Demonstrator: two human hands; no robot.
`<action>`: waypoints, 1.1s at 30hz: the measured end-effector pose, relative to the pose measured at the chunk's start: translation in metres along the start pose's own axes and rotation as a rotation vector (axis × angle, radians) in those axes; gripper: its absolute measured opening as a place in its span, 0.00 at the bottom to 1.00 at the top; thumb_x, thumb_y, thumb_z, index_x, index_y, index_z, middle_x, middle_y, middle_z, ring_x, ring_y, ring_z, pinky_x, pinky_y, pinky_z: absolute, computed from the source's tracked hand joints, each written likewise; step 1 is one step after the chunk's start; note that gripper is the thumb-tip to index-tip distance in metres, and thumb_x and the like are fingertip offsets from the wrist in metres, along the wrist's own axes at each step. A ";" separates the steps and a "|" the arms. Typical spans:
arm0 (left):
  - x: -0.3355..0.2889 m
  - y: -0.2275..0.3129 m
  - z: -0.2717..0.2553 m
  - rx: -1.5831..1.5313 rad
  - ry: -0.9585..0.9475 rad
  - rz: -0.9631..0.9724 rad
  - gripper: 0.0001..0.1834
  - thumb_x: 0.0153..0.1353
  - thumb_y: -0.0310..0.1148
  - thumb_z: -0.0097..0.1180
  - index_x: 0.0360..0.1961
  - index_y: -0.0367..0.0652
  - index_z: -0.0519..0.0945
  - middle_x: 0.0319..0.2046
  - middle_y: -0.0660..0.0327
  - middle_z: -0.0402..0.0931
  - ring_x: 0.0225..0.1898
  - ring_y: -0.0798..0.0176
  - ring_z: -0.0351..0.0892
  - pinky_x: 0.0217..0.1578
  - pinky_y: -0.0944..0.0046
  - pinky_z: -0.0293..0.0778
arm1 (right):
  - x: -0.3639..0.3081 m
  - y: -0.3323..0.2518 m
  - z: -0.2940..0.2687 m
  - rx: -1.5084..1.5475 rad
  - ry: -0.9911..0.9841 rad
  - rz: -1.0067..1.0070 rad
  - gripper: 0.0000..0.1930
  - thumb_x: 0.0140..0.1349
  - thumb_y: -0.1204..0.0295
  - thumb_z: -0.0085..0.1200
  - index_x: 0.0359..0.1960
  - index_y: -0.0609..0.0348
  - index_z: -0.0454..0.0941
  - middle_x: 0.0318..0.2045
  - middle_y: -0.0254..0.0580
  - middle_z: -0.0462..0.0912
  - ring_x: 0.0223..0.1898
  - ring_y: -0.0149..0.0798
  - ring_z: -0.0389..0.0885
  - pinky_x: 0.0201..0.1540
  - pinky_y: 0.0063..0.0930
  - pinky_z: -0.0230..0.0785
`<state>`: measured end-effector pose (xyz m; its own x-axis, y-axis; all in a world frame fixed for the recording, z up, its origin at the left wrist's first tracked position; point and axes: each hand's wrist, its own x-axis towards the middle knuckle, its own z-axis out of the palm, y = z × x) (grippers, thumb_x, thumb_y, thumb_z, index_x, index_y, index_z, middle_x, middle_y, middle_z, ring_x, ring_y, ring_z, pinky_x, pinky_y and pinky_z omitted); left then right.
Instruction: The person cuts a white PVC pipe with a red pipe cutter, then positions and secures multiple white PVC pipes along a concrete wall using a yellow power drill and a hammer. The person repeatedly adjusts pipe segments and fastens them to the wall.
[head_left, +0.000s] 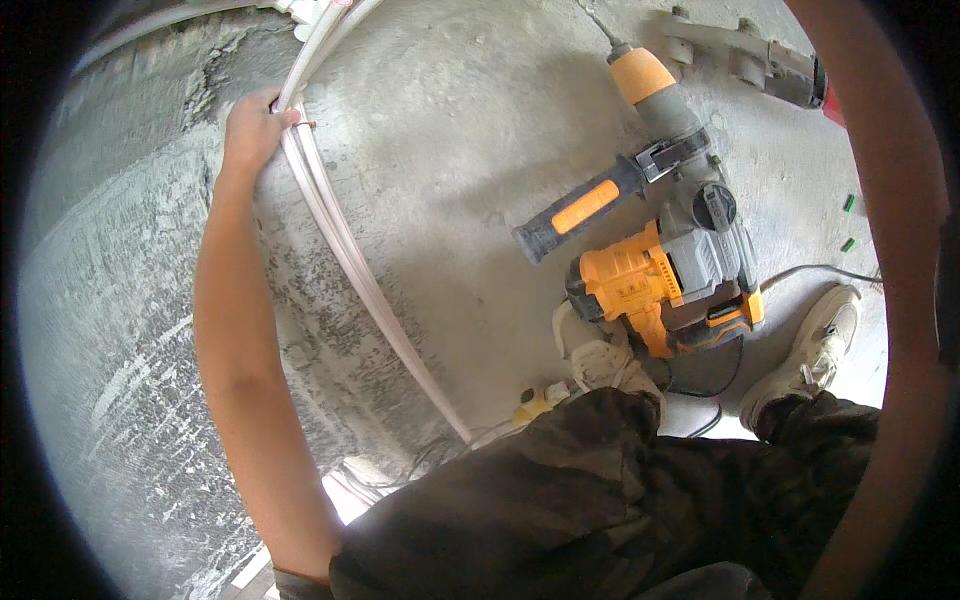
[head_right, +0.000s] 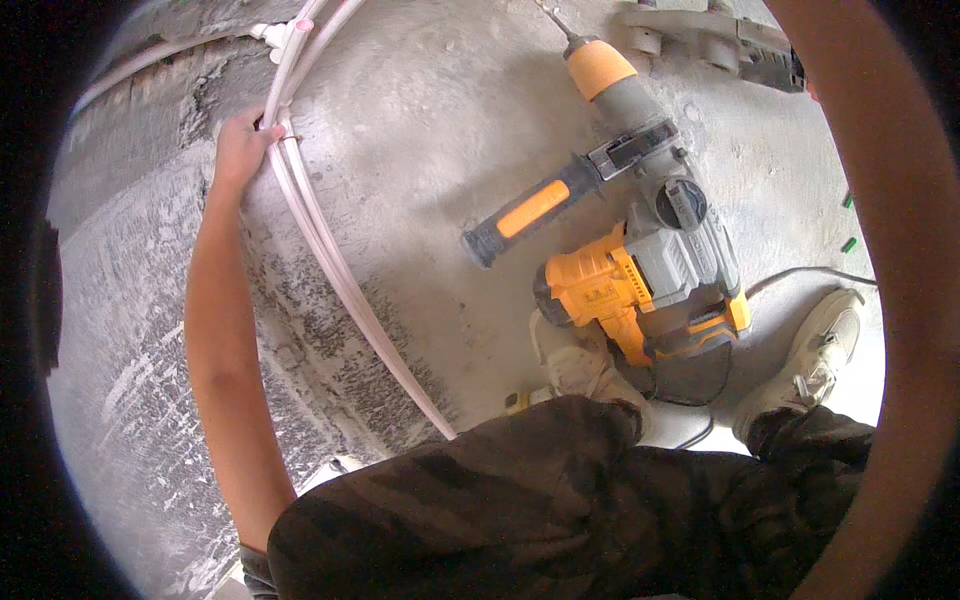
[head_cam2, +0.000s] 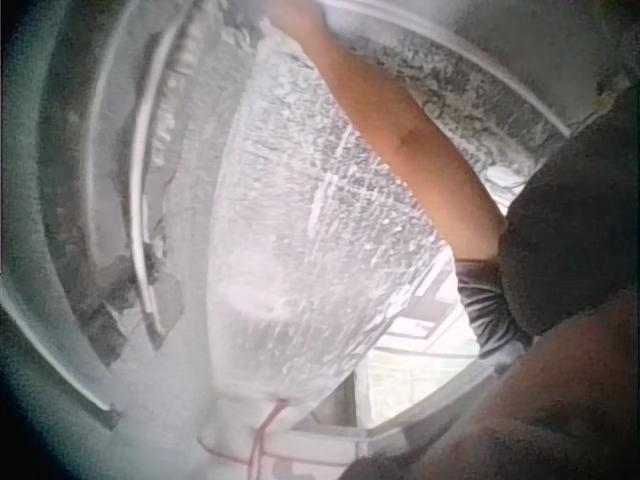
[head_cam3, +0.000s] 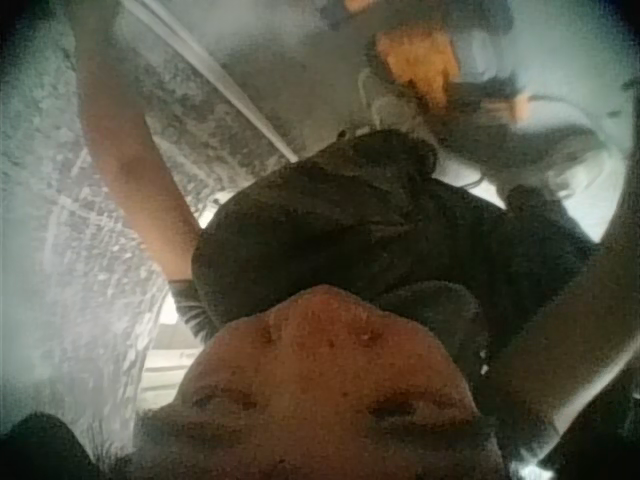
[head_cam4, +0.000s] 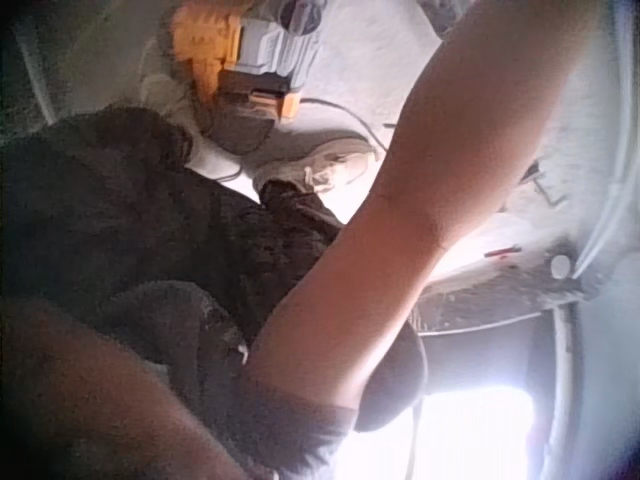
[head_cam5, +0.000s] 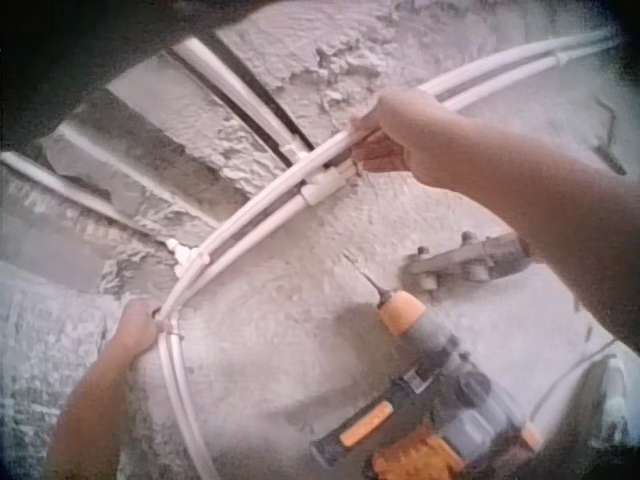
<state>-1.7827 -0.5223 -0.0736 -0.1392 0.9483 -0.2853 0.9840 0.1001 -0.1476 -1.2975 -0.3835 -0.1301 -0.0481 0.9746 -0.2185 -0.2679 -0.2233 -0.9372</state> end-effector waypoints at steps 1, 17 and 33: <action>-0.001 0.001 -0.001 0.021 -0.005 0.011 0.20 0.54 0.31 0.69 0.50 0.41 0.87 0.41 0.47 0.87 0.43 0.48 0.87 0.48 0.55 0.77 | -0.005 -0.002 0.000 0.001 -0.021 -0.002 0.10 0.71 0.72 0.55 0.45 0.68 0.80 0.38 0.53 0.85 0.43 0.46 0.87 0.50 0.38 0.83; -0.039 0.085 0.150 0.053 0.331 0.043 0.25 0.65 0.33 0.63 0.63 0.39 0.79 0.62 0.46 0.77 0.63 0.43 0.75 0.66 0.46 0.69 | 0.018 0.008 -0.006 0.102 -0.020 0.100 0.13 0.74 0.72 0.52 0.50 0.75 0.73 0.43 0.61 0.84 0.45 0.53 0.88 0.54 0.42 0.86; -0.148 0.223 0.091 -1.222 0.018 -0.189 0.25 0.63 0.41 0.69 0.53 0.32 0.82 0.53 0.42 0.82 0.55 0.41 0.82 0.56 0.51 0.76 | -0.040 -0.052 -0.029 -0.560 -0.327 0.404 0.35 0.69 0.63 0.62 0.70 0.71 0.61 0.59 0.59 0.78 0.48 0.50 0.87 0.50 0.40 0.83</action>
<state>-1.5531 -0.6684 -0.1508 -0.2982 0.8916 -0.3407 0.4088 0.4419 0.7985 -1.2537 -0.4108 -0.0801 -0.3444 0.7509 -0.5635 0.3544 -0.4518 -0.8187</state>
